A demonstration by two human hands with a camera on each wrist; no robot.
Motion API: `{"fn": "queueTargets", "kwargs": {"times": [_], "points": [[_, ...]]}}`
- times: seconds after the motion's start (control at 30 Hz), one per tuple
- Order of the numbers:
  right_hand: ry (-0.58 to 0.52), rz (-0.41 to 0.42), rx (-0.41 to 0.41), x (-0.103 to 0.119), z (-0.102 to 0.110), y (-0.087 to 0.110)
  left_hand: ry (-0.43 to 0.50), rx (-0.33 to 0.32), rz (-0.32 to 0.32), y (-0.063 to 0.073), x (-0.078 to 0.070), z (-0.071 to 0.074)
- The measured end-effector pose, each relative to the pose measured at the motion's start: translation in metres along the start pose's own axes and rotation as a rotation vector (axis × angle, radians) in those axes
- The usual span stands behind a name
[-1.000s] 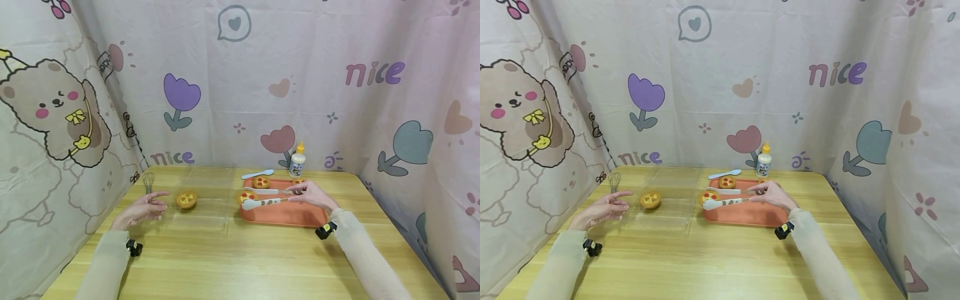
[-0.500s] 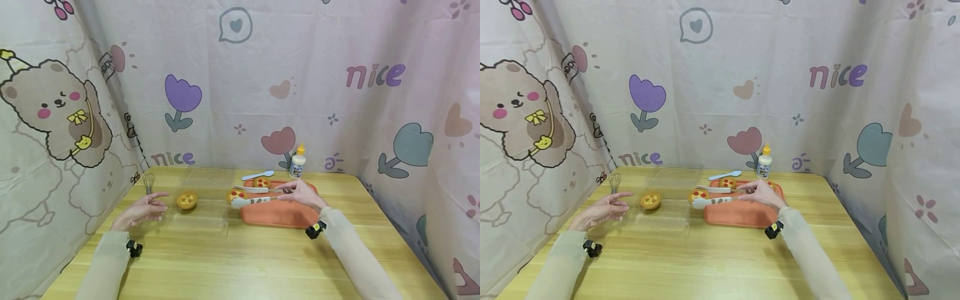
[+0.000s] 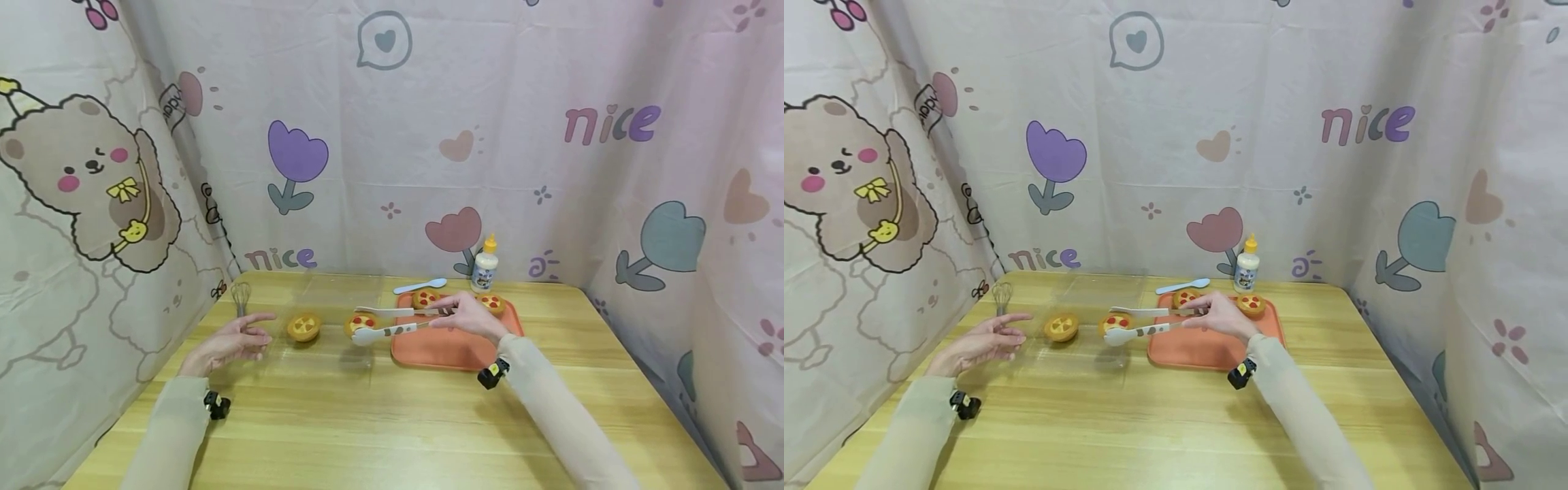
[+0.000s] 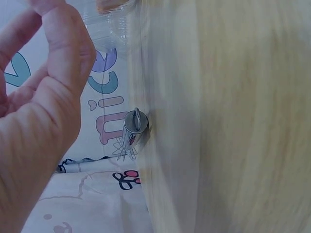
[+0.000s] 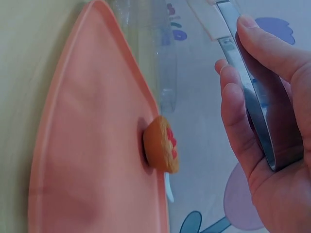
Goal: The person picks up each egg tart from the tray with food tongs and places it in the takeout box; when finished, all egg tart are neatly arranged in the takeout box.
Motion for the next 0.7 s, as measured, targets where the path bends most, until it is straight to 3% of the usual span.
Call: {"fn": "queueTargets", "kwargs": {"times": [0.13,0.47,0.7], "points": [[0.045,-0.006,-0.026,0.003,-0.006,-0.005,0.012,0.005,0.006,-0.001,0.001,0.000],[0.053,0.044,0.040,0.011,-0.043,-0.014,0.002,0.018,-0.003,-0.001,0.001,0.000],[0.085,0.053,0.030,0.016,-0.056,-0.023,-0.011,0.010,0.005,-0.003,0.003,0.001]]}}
Point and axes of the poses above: each hand's wrist, its own y-axis away from the middle knuckle, its own z-axis out of the back of the hand, x = y × z, the point moved 9 cm from there along -y, towards the middle knuckle, and after that the axes turned 14 degrees about -x, right-handed, at the moved point
